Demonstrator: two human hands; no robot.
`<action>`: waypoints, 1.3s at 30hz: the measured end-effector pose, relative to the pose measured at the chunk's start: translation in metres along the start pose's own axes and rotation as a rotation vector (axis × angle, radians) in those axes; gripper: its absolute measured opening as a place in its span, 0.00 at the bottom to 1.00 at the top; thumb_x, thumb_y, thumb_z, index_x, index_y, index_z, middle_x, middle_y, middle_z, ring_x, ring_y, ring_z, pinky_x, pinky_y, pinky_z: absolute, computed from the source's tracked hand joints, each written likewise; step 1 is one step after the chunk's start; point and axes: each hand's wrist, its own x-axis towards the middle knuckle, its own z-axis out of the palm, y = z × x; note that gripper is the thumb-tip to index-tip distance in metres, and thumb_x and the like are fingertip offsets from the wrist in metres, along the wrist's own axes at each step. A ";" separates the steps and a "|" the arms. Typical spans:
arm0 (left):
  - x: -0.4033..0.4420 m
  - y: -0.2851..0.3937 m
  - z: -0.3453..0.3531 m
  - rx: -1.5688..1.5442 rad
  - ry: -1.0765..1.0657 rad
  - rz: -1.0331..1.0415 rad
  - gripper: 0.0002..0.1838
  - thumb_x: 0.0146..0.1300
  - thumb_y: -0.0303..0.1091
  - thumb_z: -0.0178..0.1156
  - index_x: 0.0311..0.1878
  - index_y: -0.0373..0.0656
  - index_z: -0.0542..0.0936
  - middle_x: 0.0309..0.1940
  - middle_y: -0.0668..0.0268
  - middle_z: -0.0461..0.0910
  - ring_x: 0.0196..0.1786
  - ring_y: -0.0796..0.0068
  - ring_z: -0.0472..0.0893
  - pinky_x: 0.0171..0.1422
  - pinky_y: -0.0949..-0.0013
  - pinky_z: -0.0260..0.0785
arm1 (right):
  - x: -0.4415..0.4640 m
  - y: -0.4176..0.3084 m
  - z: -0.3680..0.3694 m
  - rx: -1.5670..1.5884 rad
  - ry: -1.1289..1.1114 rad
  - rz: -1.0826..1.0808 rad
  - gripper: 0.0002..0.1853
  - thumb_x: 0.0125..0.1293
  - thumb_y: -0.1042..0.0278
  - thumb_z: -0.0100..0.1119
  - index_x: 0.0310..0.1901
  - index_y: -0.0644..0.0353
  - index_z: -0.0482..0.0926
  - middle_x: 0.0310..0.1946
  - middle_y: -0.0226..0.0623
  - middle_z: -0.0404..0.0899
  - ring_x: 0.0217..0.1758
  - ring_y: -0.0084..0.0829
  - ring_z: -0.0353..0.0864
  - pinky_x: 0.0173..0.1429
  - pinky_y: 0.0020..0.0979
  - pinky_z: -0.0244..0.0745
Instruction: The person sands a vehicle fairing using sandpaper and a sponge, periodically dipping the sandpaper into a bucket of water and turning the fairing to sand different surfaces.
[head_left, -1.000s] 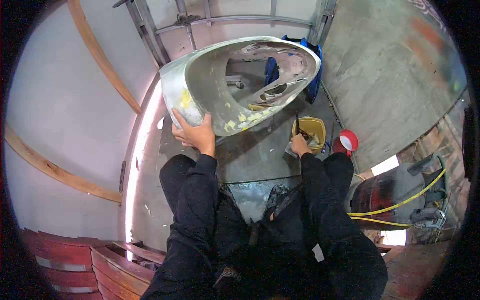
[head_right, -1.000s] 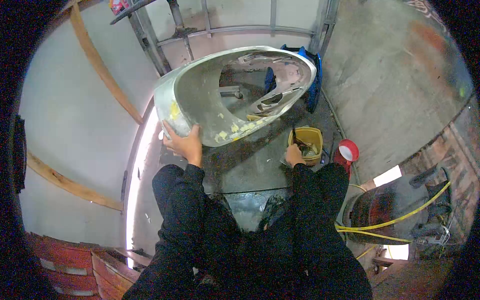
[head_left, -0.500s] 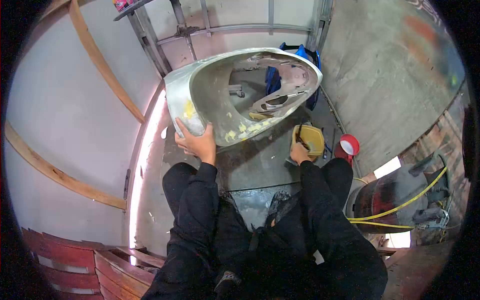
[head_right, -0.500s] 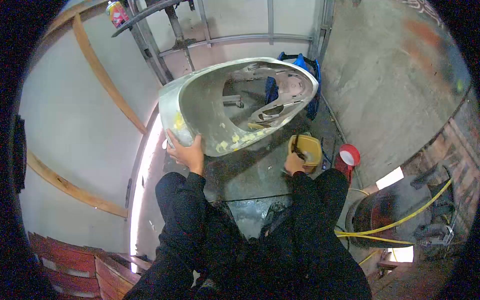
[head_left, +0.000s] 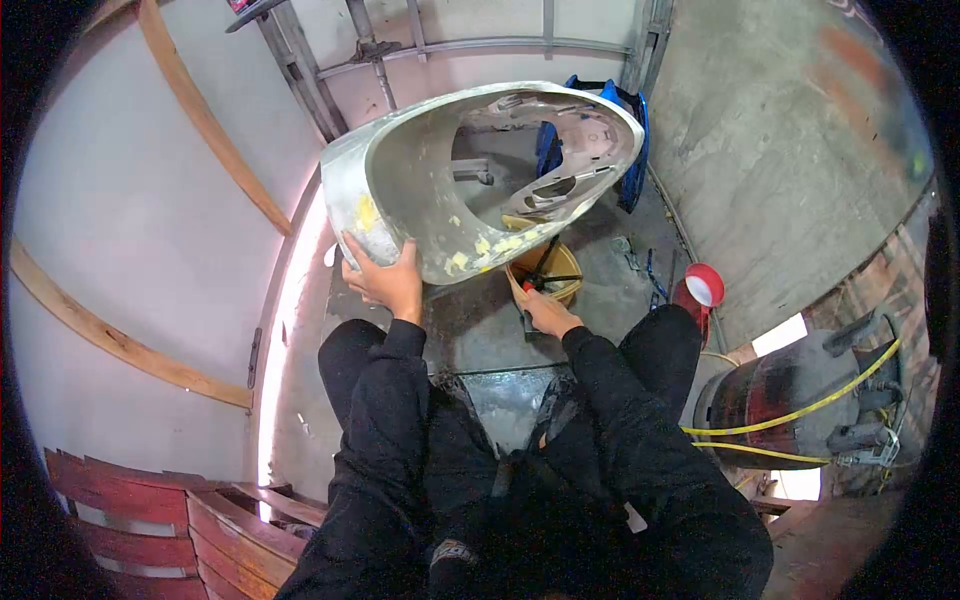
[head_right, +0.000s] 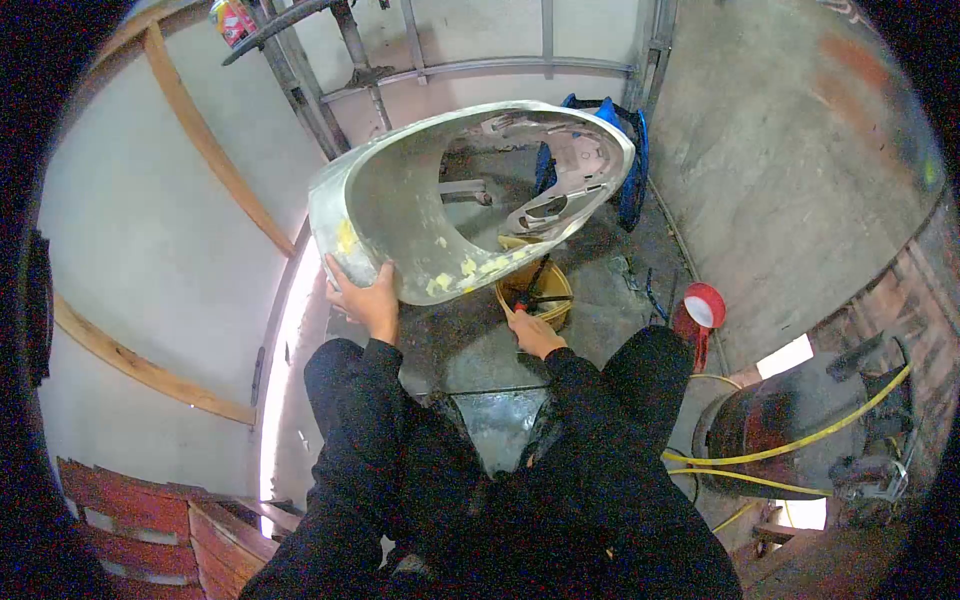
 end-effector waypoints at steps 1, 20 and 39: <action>0.001 -0.001 0.002 0.000 0.001 0.009 0.59 0.42 0.47 0.77 0.80 0.60 0.57 0.70 0.47 0.56 0.73 0.43 0.58 0.71 0.34 0.53 | 0.004 0.001 0.002 0.034 0.008 0.043 0.09 0.62 0.77 0.56 0.45 0.67 0.75 0.44 0.54 0.78 0.51 0.56 0.80 0.50 0.50 0.75; 0.017 -0.018 0.005 -0.028 -0.107 0.228 0.64 0.45 0.41 0.80 0.81 0.49 0.48 0.66 0.41 0.59 0.70 0.41 0.60 0.74 0.49 0.56 | 0.057 0.009 -0.092 0.060 0.523 0.308 0.10 0.56 0.77 0.59 0.40 0.61 0.84 0.37 0.55 0.84 0.43 0.56 0.84 0.48 0.49 0.78; 0.031 -0.013 0.005 -0.038 -0.234 0.206 0.65 0.46 0.43 0.79 0.80 0.39 0.45 0.76 0.39 0.52 0.78 0.41 0.53 0.81 0.48 0.47 | 0.084 -0.055 -0.066 0.012 0.554 -0.276 0.08 0.58 0.75 0.54 0.38 0.63 0.80 0.37 0.47 0.80 0.47 0.47 0.80 0.54 0.44 0.75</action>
